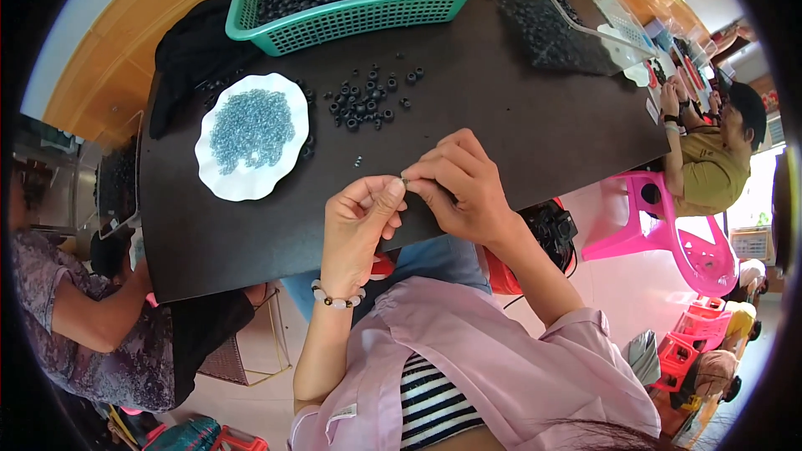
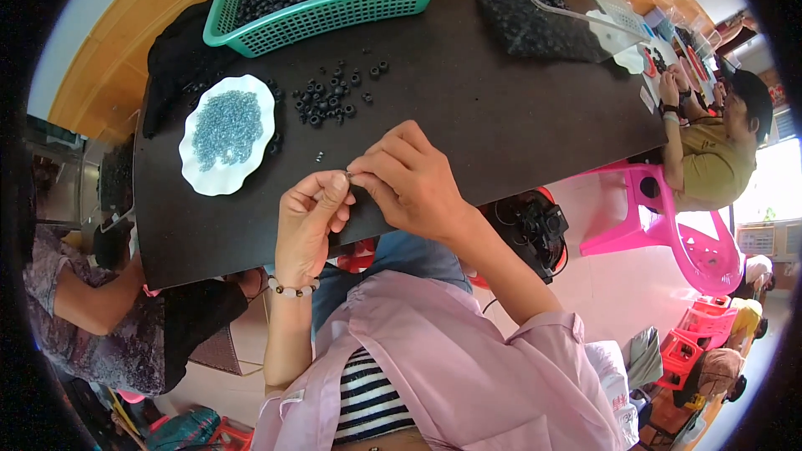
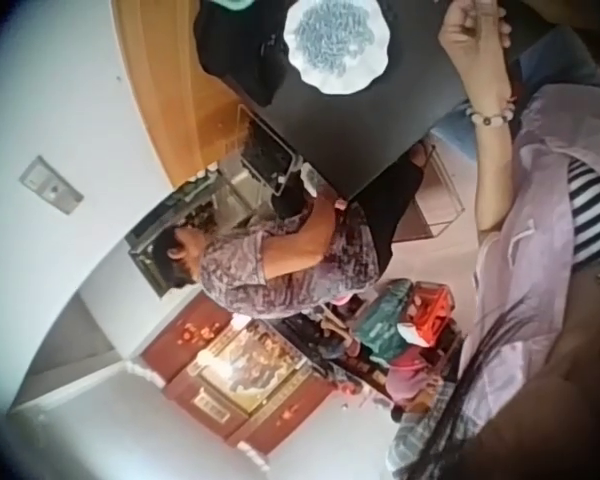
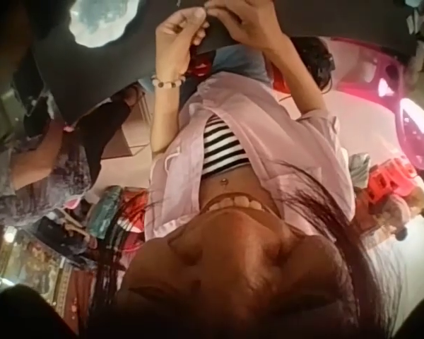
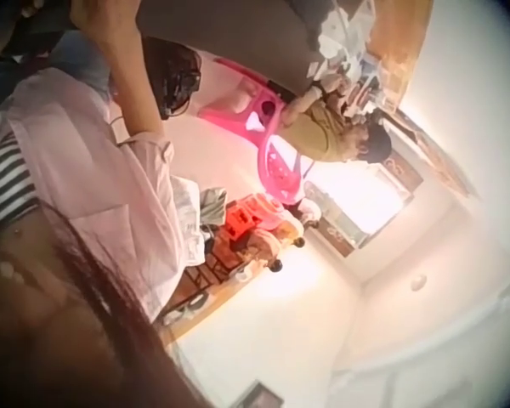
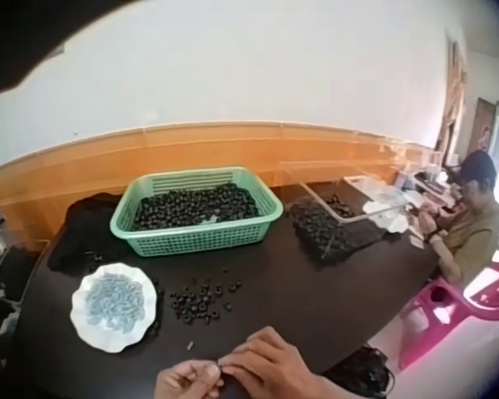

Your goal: Assembling small hardware components by placing blue beads into black plastic housings.

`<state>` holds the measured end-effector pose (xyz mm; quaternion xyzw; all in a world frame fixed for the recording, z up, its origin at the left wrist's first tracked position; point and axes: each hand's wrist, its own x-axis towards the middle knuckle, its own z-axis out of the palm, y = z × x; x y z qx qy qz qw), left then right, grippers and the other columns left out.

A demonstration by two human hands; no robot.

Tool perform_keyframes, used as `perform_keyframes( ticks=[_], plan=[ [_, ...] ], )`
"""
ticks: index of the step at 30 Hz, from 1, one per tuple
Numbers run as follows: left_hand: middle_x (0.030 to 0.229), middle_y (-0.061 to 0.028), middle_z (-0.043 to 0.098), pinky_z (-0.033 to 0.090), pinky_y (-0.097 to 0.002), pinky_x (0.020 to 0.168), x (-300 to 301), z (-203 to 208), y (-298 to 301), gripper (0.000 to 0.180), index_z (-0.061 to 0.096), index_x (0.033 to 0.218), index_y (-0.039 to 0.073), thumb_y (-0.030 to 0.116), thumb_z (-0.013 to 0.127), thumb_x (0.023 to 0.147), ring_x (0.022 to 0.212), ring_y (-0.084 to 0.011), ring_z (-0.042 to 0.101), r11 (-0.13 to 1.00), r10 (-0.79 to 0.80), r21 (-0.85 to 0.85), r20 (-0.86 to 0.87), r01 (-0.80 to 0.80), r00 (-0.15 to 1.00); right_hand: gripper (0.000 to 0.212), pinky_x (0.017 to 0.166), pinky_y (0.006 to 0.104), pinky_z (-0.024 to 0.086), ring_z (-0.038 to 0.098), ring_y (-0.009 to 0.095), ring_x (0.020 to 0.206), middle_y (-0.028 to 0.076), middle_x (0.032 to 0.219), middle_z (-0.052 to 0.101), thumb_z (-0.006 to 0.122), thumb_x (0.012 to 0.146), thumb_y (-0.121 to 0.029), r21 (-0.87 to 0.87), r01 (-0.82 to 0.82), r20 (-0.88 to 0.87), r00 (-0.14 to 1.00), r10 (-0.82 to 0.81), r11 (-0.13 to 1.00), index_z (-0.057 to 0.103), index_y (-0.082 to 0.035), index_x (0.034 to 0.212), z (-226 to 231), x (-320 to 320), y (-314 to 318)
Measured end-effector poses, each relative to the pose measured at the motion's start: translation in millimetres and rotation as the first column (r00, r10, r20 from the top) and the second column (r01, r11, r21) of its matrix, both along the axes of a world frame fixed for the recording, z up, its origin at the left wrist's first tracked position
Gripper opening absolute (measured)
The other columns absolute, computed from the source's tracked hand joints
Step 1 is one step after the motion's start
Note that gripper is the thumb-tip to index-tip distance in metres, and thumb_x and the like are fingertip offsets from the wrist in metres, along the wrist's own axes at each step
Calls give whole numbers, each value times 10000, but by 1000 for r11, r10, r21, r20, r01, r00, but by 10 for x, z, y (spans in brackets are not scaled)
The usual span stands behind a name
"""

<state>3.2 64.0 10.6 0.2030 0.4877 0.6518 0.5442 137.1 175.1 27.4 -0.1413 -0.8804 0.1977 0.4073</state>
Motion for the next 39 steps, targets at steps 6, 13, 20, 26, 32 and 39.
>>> perform_keyframes(
  ticks=[6, 13, 20, 26, 32, 39],
  plan=[
    [758, -15, 645, 368, -165, 507, 37, 82, 71, 155, 693, 954, 7, 153, 657, 913, 584, -32, 518, 998, -37, -52, -13, 36, 999, 207, 685, 320, 465, 544, 233, 781, 26, 817, 634, 740, 703, 9, -9, -21, 39, 999, 21, 1000, 687, -86, 880, 28, 108, 62],
    [766, -20, 651, 360, -166, 509, 63, 34, 124, 141, 694, 982, -11, 93, 639, 904, 587, -30, 517, 996, -16, -88, 74, 23, 997, 240, 697, 302, 451, 547, 210, 788, 17, 816, 641, 739, 706, 21, -145, -79, -21, 997, 77, 986, 710, -93, 915, -75, 135, 142],
    [784, -22, 653, 387, -177, 531, 52, 46, 170, 131, 700, 982, -17, 40, 647, 876, 614, -39, 520, 994, -28, -103, 94, 38, 995, 198, 692, 294, 437, 540, 185, 775, 16, 787, 645, 740, 717, 16, -305, -66, -44, 998, 55, 950, 709, -74, 890, -97, 178, 160],
    [786, -20, 655, 379, -176, 529, 87, 62, 156, 133, 689, 991, -15, 45, 662, 876, 598, -42, 516, 994, -13, -107, 41, 18, 999, 115, 672, 262, 411, 511, 145, 754, 8, 787, 630, 730, 772, -7, -526, -84, -57, 996, 64, 846, 684, -49, 869, -127, 165, 108],
    [796, -7, 655, 393, -172, 534, 101, 65, 162, 143, 694, 993, -4, 82, 676, 880, 628, -32, 530, 995, -27, -99, 62, 33, 998, 71, 665, 252, 419, 499, 126, 771, 11, 794, 578, 698, 827, -30, -632, -50, -21, 999, 47, 773, 635, -40, 858, -125, 149, 82],
    [768, 3, 635, 383, -162, 523, 164, 39, 149, 122, 690, 954, -2, 105, 664, 903, 604, -23, 515, 995, 32, -93, -56, -37, 998, 99, 659, 263, 430, 505, 152, 760, 31, 770, 573, 711, 801, -24, -468, -22, -7, 1000, 22, 883, 629, -39, 853, -162, 141, 83]
  ],
)
